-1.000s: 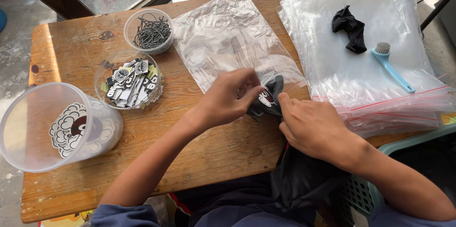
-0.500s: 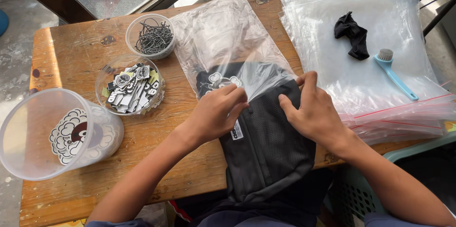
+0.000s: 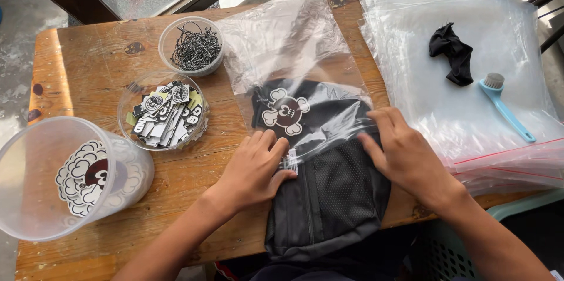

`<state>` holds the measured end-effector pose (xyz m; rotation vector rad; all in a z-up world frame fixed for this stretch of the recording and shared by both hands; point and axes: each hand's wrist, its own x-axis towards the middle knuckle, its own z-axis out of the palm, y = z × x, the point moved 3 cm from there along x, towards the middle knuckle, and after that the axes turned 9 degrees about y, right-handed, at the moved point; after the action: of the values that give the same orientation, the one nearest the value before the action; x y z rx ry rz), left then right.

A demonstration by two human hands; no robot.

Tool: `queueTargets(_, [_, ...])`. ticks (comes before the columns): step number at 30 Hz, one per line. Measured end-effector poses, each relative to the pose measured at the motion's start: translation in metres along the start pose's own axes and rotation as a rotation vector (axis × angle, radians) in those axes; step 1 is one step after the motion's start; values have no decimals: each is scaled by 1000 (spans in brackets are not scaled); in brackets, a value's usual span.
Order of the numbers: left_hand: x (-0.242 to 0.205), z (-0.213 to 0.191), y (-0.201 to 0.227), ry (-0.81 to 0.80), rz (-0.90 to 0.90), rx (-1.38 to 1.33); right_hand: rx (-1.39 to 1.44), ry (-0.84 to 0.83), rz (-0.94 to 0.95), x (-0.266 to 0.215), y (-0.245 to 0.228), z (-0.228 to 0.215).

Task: The person cleans a black bag with a brush, attaches a sticker, and places it into a plastic bag. They then wipe the plastic bag with a cloth and seal it before placing it in a basket.

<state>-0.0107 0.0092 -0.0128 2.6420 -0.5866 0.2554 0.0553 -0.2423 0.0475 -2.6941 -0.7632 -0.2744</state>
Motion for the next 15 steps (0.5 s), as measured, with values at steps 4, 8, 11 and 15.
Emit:
queueTargets(4, [0, -3, -6, 84, 8, 90, 184, -323, -62, -11, 5, -5])
queueTargets(8, [-2, -20, -6, 20, -37, 9, 142, -602, -196, -26, 10, 12])
queueTargets(11, [-12, -29, -3, -149, -23, -59, 53, -617, -187, -31, 14, 22])
queueTargets(15, [-19, -20, -3, -236, 10, -26, -138, -447, -338, -38, 22, 34])
